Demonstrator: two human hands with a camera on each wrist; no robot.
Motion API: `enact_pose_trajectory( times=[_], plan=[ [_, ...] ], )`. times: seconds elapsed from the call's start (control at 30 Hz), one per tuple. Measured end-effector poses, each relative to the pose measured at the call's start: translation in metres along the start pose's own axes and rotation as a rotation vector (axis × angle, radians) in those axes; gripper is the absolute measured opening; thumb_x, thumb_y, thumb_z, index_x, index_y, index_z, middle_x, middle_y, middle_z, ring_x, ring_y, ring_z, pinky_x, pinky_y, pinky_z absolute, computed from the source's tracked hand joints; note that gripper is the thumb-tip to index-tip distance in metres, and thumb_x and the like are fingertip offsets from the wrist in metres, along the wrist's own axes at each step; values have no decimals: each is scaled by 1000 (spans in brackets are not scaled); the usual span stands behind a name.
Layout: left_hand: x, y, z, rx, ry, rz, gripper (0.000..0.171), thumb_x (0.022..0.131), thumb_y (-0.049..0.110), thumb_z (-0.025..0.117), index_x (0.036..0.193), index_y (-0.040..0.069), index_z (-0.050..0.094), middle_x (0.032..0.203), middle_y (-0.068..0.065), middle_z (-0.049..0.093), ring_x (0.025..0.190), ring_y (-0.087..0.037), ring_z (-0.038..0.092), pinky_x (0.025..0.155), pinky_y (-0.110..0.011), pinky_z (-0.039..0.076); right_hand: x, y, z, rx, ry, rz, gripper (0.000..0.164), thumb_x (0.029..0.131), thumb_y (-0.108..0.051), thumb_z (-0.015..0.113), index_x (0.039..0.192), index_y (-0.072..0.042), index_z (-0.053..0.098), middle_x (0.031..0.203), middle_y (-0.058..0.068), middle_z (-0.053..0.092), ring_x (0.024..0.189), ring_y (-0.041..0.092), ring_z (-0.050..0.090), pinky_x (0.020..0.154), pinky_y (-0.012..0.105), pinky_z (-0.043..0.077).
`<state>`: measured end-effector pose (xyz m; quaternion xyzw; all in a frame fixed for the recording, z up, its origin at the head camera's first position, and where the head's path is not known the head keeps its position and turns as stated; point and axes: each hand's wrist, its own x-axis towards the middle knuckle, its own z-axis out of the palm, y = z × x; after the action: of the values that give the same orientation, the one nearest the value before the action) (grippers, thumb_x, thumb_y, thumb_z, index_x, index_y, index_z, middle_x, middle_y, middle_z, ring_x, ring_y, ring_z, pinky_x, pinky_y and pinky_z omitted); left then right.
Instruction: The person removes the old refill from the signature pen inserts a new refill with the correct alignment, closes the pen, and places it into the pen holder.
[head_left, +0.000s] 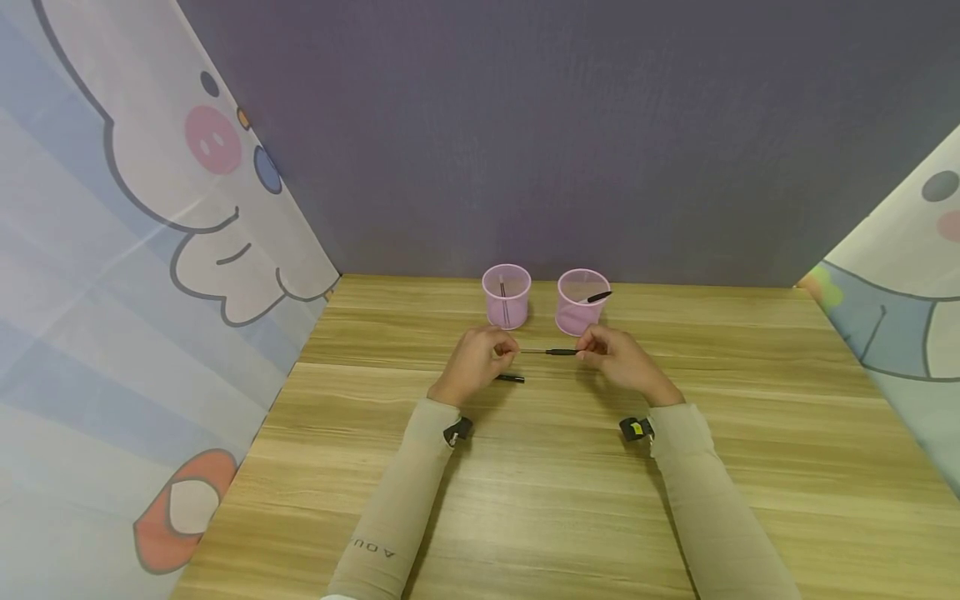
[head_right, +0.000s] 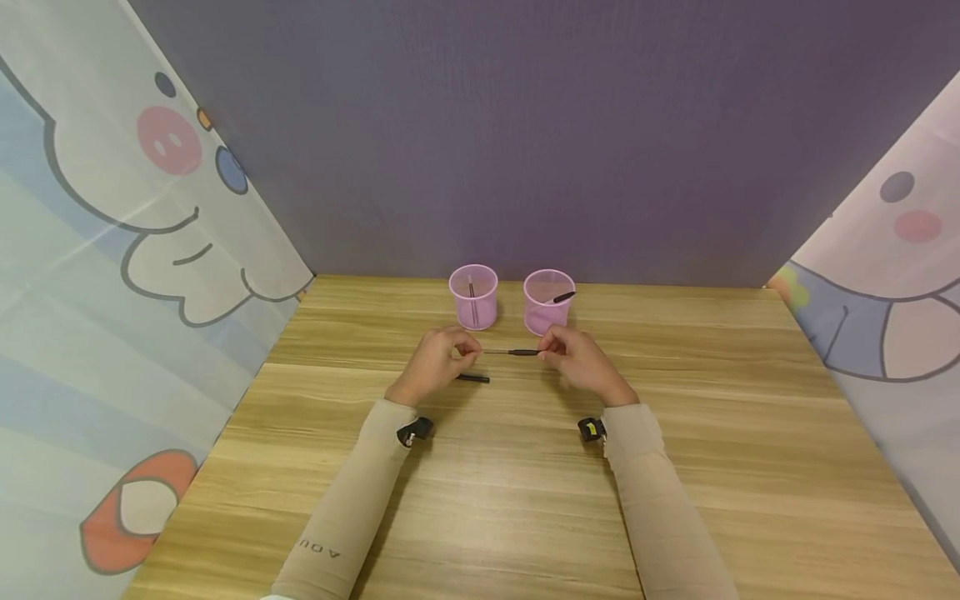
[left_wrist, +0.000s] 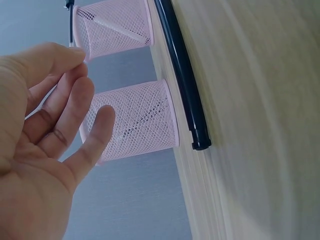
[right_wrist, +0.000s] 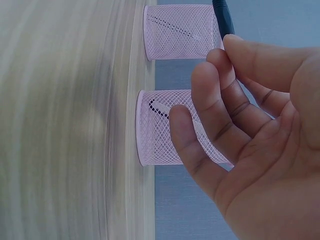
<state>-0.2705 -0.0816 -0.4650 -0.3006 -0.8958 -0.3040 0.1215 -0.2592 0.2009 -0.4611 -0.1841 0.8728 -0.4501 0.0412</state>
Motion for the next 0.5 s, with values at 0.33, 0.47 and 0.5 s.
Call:
enact_pose_trajectory(
  times=[0.33,0.47,0.5],
  plan=[
    [0,-2,0,-13,-20,-11,5,91,8,77,95,9,79,93,-2,75,84,-13,67,79,-26,57,0,0,0,-10,1,6,4,98,-9,67,100,-6,65,90,12,67,84,21,59,74,29,50],
    [0,-2,0,-12,-25,-9,6,91,7,76,95,8,80,92,-2,75,83,-13,67,79,-27,56,0,0,0,-11,2,7,4,98,-9,67,100,-7,65,91,11,67,84,21,59,74,29,50],
    [0,-3,0,-11,-25,-11,6,91,7,76,95,8,80,92,-2,75,83,-13,67,78,-26,56,0,0,0,-10,2,7,4,98,-10,67,99,-7,65,91,12,67,84,21,59,74,29,50]
  ],
)
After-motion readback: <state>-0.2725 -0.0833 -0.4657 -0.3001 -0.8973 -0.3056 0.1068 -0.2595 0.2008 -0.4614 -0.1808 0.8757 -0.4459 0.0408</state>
